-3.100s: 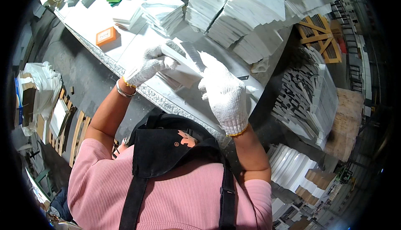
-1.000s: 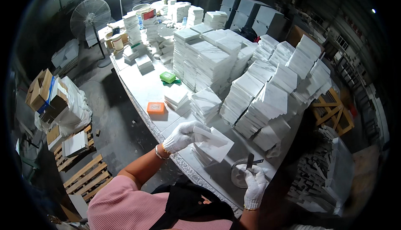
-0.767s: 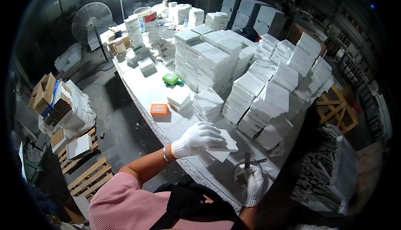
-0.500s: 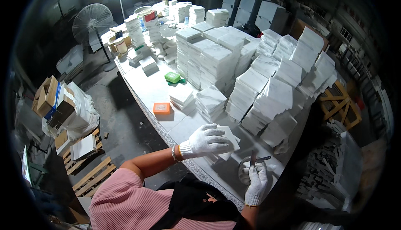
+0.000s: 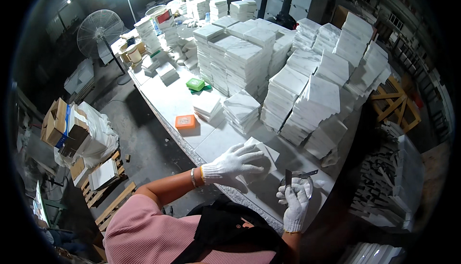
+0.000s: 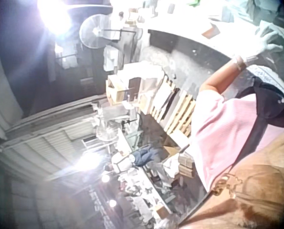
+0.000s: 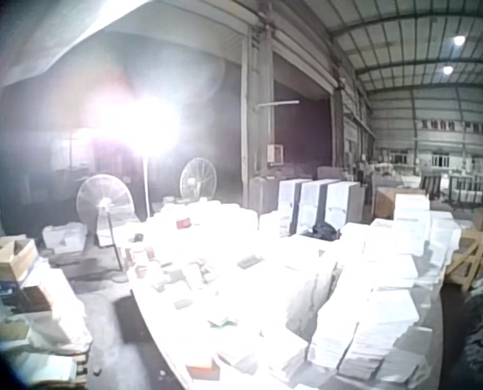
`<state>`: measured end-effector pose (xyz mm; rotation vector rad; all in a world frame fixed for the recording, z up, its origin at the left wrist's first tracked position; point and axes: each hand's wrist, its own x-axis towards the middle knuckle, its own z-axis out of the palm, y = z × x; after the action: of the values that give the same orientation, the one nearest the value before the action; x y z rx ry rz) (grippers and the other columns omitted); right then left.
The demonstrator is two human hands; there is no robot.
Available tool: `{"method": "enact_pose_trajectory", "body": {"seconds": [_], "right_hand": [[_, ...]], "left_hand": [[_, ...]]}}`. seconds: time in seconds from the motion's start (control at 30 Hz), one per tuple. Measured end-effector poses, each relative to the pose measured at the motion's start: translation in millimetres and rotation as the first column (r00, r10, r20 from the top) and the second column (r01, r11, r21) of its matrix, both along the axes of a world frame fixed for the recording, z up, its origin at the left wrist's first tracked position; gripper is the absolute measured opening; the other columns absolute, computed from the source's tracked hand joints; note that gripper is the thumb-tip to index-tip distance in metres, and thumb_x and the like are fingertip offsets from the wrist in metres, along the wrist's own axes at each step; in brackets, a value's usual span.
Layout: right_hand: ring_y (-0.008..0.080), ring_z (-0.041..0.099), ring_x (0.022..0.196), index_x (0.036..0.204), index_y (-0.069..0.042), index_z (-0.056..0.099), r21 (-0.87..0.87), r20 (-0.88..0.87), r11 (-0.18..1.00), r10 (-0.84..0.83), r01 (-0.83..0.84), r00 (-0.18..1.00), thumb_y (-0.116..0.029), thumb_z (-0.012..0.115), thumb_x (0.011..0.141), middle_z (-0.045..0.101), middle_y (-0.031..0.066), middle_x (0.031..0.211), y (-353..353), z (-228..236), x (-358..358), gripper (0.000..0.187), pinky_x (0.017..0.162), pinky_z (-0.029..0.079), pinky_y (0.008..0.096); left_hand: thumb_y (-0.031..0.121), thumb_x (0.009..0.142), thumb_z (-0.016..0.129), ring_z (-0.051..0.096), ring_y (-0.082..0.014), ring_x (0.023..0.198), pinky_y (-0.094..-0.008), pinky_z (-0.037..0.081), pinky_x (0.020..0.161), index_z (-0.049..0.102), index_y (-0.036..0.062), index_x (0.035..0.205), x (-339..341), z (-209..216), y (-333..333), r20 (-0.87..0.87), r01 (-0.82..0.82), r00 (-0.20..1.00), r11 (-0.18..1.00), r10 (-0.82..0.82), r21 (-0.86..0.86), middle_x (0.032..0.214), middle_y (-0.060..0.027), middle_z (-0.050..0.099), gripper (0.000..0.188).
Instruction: The person applies a white paste to the edges of small white square tiles using a metal spatula. They then use an orange sponge and a green sponge to wipe the tile surfaces. The person handles the tiles one at a time, repeating the process throughout the clip.
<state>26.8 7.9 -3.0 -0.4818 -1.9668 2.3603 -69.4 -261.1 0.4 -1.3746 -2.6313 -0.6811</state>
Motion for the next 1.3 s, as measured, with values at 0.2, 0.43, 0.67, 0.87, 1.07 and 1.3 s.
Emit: {"method": "enact_pose_trajectory", "body": {"seconds": [0.2,0.43,0.67,0.87,1.07,1.3], "right_hand": [[0.0136,0.064,0.083,0.116,-0.003,0.064,0.116,-0.169,0.993,0.022,-0.002,0.985,-0.006,0.064,0.095,0.066,0.0059,0.100,-7,-1,-1,0.022,0.069,0.053,0.0261],[0.0168,0.069,0.088,0.139,-0.003,0.057,0.186,-0.131,0.935,0.329,-0.303,0.935,0.002,0.062,0.091,0.070,0.0100,0.098,-44,55,-6,0.049,0.076,0.057,0.0311],[0.0264,0.072,0.070,0.146,-0.003,0.049,0.515,-0.286,0.754,0.600,-0.408,0.747,0.005,0.059,0.085,0.072,0.0192,0.085,-33,33,-5,0.062,0.067,0.058,0.0359],[0.0319,0.071,0.070,0.142,-0.002,0.055,0.553,-0.264,0.740,0.592,-0.383,0.762,0.004,0.060,0.085,0.069,0.0216,0.083,-21,23,5,0.057,0.062,0.055,0.0364],[0.0242,0.066,0.063,0.135,-0.002,0.062,0.640,-0.262,0.708,0.565,-0.297,0.782,0.002,0.062,0.089,0.067,0.0157,0.078,-2,29,13,0.046,0.060,0.053,0.0341],[0.0081,0.063,0.078,0.144,-0.004,0.054,0.326,0.081,0.924,0.184,-0.200,0.980,-0.002,0.055,0.097,0.068,0.0053,0.098,70,27,33,0.047,0.075,0.055,0.0242]], "left_hand": [[0.046,0.083,0.078,0.053,-0.0341,0.130,-0.0482,0.046,0.103,0.063,0.0112,0.130,22,20,18,0.251,-0.189,0.962,0.924,0.106,0.332,0.140,-0.0133,0.056,0.061],[0.029,0.095,0.072,0.068,-0.0185,0.095,-0.0335,0.055,0.083,0.064,-0.0011,0.121,59,39,42,0.855,-0.520,0.493,0.734,-0.160,0.437,0.106,-0.0120,0.070,0.041],[0.019,0.095,0.073,0.068,-0.0163,0.089,-0.0305,0.056,0.079,0.066,-0.0053,0.111,66,40,38,0.934,-0.686,0.248,0.633,-0.259,0.358,0.101,-0.0109,0.072,0.030],[0.017,0.093,0.075,0.066,-0.0110,0.092,-0.0282,0.054,0.082,0.067,-0.0035,0.111,72,29,35,0.914,-0.622,0.401,0.713,-0.066,0.324,0.101,-0.0074,0.073,0.029],[0.002,0.087,0.073,0.066,-0.0117,0.096,-0.0289,0.055,0.084,0.068,-0.0039,0.110,62,31,32,0.749,-0.418,0.610,0.908,0.260,0.025,0.098,-0.0050,0.071,0.024],[0.021,0.100,0.064,0.059,-0.0114,0.065,-0.0279,0.045,0.058,0.071,-0.0027,0.084,79,35,-56,0.662,-0.809,0.518,0.562,0.541,0.174,0.075,-0.0058,0.067,0.030]]}}
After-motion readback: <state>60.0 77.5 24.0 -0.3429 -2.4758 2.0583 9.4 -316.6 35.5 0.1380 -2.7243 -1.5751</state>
